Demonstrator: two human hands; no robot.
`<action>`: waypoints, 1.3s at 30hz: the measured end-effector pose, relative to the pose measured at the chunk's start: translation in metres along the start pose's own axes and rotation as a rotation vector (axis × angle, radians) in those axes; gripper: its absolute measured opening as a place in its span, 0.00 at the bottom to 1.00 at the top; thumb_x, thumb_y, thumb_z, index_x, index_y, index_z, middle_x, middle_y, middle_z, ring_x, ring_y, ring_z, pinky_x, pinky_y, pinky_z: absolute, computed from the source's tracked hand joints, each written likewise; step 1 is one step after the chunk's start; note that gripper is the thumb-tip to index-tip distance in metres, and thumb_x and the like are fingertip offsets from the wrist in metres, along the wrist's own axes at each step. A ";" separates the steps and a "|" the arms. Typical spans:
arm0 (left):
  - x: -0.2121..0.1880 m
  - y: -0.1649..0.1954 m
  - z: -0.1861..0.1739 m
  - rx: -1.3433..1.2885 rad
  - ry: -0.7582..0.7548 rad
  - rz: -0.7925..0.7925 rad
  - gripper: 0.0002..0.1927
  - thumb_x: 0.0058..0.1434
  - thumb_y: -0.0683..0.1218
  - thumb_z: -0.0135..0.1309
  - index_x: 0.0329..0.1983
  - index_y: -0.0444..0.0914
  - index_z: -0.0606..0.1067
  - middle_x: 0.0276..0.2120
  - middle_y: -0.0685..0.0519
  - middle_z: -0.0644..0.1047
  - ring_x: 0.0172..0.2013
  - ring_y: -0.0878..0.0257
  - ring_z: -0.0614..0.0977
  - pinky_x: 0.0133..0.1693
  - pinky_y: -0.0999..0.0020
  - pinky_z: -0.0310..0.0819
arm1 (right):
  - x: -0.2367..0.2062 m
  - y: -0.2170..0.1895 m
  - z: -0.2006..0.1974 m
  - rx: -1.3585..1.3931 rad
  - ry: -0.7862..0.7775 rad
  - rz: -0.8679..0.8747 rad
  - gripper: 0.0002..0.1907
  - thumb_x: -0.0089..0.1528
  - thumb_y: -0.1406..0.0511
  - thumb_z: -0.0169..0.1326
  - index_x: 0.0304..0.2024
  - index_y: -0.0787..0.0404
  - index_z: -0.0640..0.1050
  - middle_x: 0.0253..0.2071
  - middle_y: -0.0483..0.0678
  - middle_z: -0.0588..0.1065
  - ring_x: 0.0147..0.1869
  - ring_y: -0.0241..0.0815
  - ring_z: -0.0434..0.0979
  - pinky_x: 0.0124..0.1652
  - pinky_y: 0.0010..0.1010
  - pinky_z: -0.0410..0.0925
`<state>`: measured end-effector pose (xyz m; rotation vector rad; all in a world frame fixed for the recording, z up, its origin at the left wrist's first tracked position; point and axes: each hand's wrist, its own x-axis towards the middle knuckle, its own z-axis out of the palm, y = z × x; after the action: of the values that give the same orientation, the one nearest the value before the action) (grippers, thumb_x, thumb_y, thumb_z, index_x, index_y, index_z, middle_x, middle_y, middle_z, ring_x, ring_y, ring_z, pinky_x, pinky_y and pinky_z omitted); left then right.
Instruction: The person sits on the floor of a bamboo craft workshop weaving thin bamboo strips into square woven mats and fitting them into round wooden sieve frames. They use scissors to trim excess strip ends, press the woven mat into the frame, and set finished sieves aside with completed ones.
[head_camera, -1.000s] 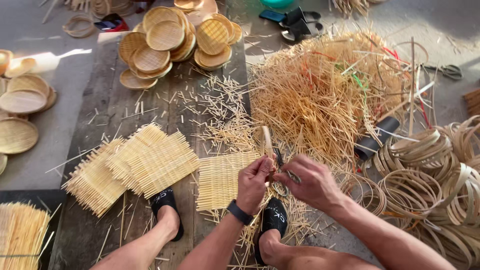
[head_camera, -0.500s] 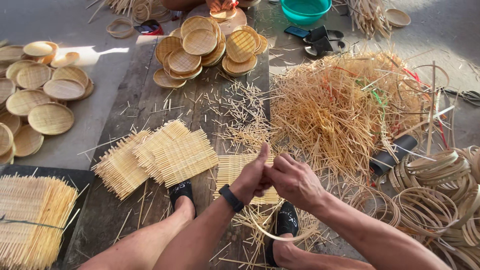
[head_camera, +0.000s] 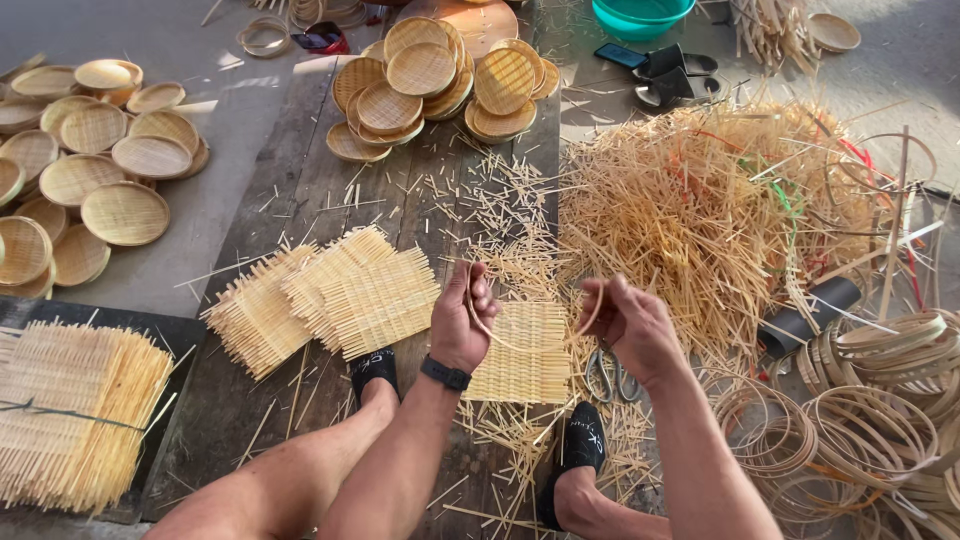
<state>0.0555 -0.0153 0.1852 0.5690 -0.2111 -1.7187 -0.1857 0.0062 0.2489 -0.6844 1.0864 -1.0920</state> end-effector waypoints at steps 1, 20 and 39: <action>0.001 0.005 -0.001 -0.017 -0.005 -0.071 0.18 0.67 0.57 0.53 0.36 0.37 0.76 0.20 0.59 0.70 0.22 0.70 0.68 0.26 0.73 0.63 | 0.003 0.008 -0.003 0.094 -0.037 -0.015 0.20 0.66 0.53 0.50 0.41 0.65 0.79 0.29 0.46 0.77 0.31 0.40 0.77 0.34 0.33 0.76; 0.008 0.005 -0.025 0.485 0.056 -0.457 0.22 0.64 0.49 0.58 0.16 0.43 0.64 0.11 0.61 0.59 0.10 0.73 0.55 0.12 0.74 0.44 | 0.031 0.062 -0.016 0.047 -0.046 0.208 0.28 0.64 0.55 0.59 0.16 0.52 0.59 0.14 0.37 0.53 0.16 0.30 0.48 0.14 0.22 0.44; 0.039 -0.029 -0.151 1.007 0.266 -0.048 0.15 0.53 0.43 0.63 0.44 0.36 0.81 0.26 0.60 0.81 0.25 0.71 0.78 0.28 0.76 0.72 | 0.057 0.133 -0.038 -0.546 0.286 0.107 0.13 0.59 0.68 0.62 0.45 0.65 0.78 0.32 0.47 0.79 0.29 0.36 0.77 0.30 0.31 0.73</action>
<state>0.0983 -0.0205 0.0323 1.5264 -0.8937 -1.4750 -0.1706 0.0020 0.1003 -0.8998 1.6796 -0.8157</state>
